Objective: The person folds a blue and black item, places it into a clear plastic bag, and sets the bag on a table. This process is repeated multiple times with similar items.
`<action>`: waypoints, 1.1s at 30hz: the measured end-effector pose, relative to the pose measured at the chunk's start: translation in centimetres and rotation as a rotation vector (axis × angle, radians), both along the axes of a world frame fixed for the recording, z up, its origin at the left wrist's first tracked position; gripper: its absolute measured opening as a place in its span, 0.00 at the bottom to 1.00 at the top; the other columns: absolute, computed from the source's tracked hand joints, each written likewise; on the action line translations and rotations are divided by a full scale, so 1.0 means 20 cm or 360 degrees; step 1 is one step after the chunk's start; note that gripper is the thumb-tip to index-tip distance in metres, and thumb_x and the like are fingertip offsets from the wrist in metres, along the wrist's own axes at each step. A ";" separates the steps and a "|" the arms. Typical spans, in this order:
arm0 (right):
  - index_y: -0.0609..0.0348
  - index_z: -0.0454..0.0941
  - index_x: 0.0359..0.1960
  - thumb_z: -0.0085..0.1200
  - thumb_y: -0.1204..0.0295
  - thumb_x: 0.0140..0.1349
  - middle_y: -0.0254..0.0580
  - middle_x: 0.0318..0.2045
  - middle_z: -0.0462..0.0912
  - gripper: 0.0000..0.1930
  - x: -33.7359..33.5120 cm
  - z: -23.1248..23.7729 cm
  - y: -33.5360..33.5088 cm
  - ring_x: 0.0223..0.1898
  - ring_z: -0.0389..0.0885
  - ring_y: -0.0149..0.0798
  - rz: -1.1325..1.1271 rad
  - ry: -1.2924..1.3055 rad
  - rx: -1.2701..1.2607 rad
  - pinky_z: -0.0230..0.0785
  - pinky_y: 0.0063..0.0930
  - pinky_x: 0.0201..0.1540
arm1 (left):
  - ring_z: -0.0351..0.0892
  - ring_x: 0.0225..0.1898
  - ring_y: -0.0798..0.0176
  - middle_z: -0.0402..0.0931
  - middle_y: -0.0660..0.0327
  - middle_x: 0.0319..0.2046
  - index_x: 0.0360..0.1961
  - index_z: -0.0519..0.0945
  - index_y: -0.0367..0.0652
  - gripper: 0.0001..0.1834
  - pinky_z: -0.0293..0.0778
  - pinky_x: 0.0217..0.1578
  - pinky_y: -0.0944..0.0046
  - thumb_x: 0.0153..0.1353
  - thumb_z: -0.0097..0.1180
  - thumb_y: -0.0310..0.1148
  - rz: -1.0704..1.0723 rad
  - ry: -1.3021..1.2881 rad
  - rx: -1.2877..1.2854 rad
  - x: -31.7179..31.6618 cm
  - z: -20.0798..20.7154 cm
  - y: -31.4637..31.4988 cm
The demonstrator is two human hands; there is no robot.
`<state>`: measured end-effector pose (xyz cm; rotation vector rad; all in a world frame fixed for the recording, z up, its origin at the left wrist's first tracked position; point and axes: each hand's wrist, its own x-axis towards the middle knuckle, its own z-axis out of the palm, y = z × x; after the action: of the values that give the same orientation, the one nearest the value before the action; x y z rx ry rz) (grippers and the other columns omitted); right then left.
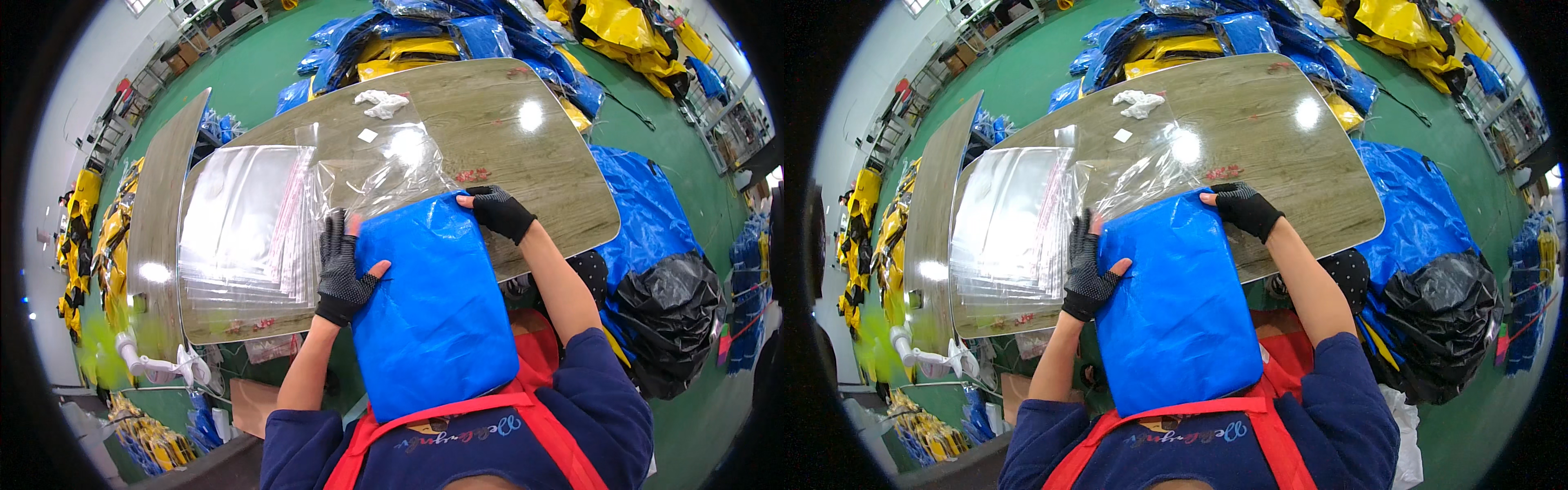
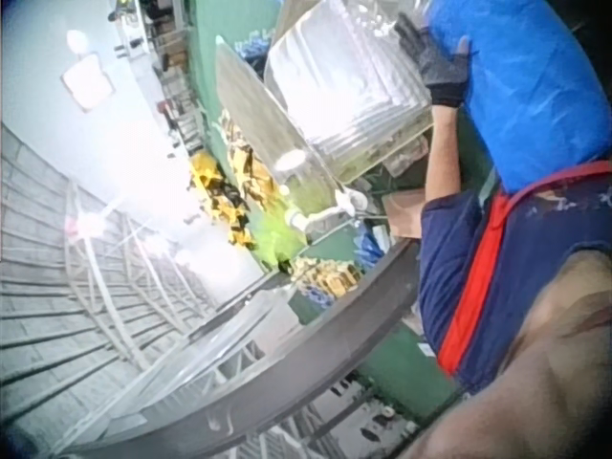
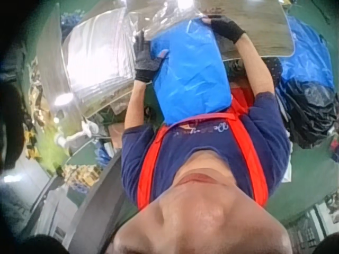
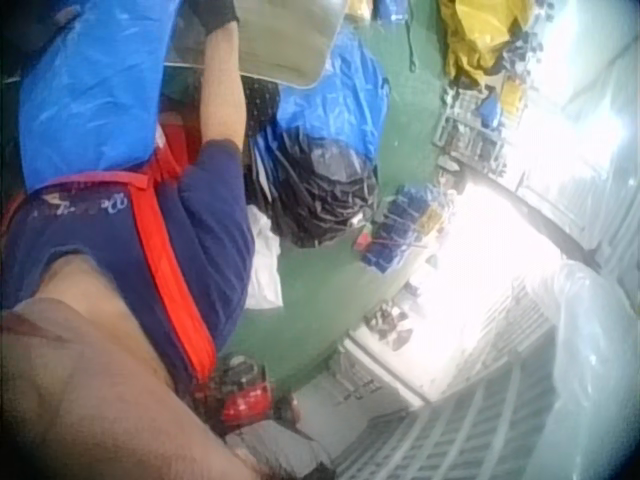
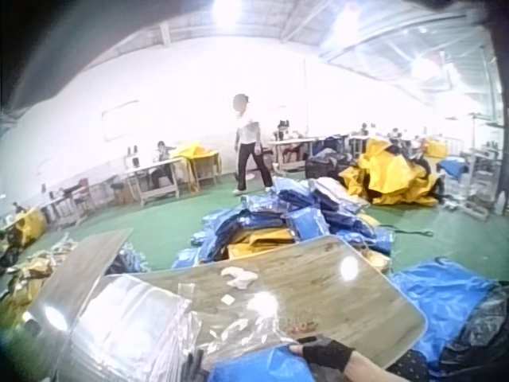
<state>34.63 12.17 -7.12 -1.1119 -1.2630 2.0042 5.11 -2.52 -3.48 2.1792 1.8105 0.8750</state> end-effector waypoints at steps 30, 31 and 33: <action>0.63 0.80 0.39 0.55 0.60 0.62 0.31 0.31 0.80 0.16 -0.01 -0.03 -0.30 0.30 0.74 0.24 -0.1079 -0.0058 0.0417 0.67 0.18 0.33 | 0.78 0.38 0.64 0.77 0.58 0.41 0.51 0.73 0.38 0.26 0.75 0.40 0.65 0.57 0.59 0.44 0.0340 -0.2292 -0.1286 -0.09 -0.12 0.10; 0.62 0.80 0.41 0.55 0.58 0.61 0.31 0.31 0.80 0.18 0.02 -0.01 -0.27 0.30 0.74 0.25 -0.0954 -0.0079 0.0266 0.68 0.19 0.33 | 0.78 0.38 0.64 0.77 0.58 0.41 0.51 0.73 0.38 0.26 0.75 0.40 0.65 0.57 0.59 0.44 0.0330 -0.2289 -0.1270 -0.09 -0.13 0.09; 0.62 0.79 0.43 0.55 0.55 0.61 0.32 0.32 0.81 0.21 -0.02 0.09 -0.22 0.30 0.75 0.25 -0.0726 0.0099 0.0240 0.68 0.19 0.34 | 0.78 0.39 0.64 0.77 0.58 0.41 0.51 0.73 0.38 0.26 0.75 0.40 0.66 0.57 0.59 0.43 0.0317 -0.2271 -0.1210 -0.10 -0.13 0.09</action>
<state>34.16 7.78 -5.42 -1.1343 -1.0002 1.5663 3.01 -0.77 -6.06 0.5207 1.1859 1.0579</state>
